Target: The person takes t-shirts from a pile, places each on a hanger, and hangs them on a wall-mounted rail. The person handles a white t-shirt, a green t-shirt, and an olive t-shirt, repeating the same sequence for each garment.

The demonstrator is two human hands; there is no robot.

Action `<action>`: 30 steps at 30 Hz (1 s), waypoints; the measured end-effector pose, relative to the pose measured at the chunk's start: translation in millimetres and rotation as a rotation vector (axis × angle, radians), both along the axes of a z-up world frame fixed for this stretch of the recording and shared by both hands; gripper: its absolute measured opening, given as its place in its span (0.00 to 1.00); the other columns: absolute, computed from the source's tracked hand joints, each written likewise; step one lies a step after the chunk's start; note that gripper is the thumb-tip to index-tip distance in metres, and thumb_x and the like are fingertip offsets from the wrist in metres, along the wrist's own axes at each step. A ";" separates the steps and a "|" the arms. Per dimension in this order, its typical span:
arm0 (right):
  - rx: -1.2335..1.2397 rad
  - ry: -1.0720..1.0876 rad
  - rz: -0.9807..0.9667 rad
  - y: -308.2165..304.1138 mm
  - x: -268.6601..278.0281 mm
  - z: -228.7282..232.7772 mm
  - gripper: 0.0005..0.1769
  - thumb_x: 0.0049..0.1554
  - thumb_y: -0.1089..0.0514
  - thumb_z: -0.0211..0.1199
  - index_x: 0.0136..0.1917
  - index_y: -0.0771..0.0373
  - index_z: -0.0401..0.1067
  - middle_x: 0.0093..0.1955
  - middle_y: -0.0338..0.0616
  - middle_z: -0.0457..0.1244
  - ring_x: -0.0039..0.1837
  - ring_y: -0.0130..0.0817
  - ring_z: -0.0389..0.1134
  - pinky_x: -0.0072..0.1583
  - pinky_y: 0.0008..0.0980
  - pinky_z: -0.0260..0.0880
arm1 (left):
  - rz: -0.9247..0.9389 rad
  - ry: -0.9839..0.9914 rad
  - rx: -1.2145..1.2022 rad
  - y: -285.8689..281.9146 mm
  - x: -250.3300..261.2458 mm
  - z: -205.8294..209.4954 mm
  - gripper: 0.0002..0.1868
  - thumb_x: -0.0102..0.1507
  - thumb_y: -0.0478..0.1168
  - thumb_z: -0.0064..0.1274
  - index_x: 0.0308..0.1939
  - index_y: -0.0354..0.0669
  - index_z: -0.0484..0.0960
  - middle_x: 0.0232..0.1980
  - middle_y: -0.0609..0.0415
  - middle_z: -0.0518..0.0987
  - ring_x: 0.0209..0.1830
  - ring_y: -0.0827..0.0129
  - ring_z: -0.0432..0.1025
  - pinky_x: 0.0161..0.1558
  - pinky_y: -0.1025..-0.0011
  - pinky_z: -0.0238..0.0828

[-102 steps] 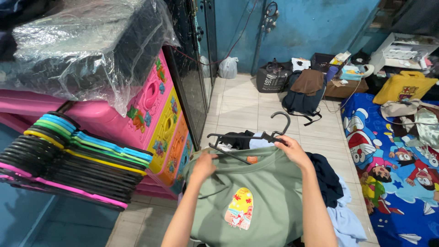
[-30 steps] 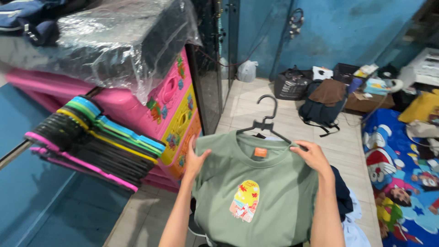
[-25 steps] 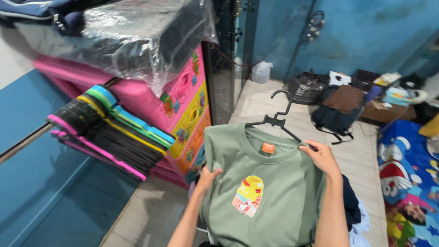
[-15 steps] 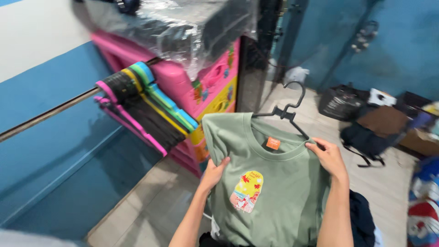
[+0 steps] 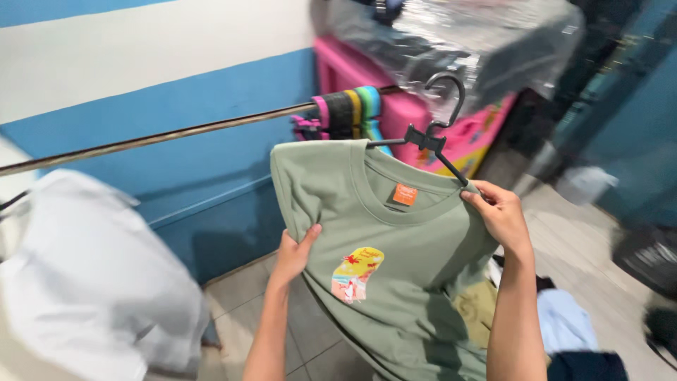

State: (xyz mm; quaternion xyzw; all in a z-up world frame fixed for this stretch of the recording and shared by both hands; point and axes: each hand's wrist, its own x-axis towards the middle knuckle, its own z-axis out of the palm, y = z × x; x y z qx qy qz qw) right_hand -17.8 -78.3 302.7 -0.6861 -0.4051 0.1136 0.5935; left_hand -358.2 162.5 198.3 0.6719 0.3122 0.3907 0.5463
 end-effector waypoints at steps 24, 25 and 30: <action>0.088 -0.217 0.450 262.0 -207.5 27.5 0.13 0.60 0.58 0.68 0.57 0.63 0.79 0.39 0.31 0.68 0.42 0.16 0.64 0.43 0.22 0.64 | 0.456 -0.001 0.187 107.9 -268.0 -20.7 0.20 0.64 0.46 0.60 0.49 0.31 0.81 0.44 0.53 0.85 0.45 0.73 0.77 0.48 0.71 0.73; 0.075 -0.222 0.466 261.8 -205.3 24.6 0.13 0.59 0.58 0.68 0.57 0.63 0.79 0.39 0.31 0.69 0.43 0.16 0.65 0.44 0.22 0.67 | 0.460 0.030 0.180 107.5 -270.6 -26.4 0.21 0.63 0.46 0.61 0.50 0.32 0.82 0.44 0.51 0.86 0.45 0.70 0.77 0.49 0.70 0.73; 0.024 -0.203 0.432 248.3 -187.2 3.9 0.14 0.59 0.57 0.68 0.58 0.64 0.79 0.39 0.36 0.69 0.42 0.18 0.65 0.43 0.25 0.66 | 0.559 0.152 0.228 119.5 -302.0 -34.9 0.33 0.52 0.45 0.70 0.57 0.35 0.76 0.49 0.46 0.84 0.49 0.60 0.79 0.50 0.63 0.73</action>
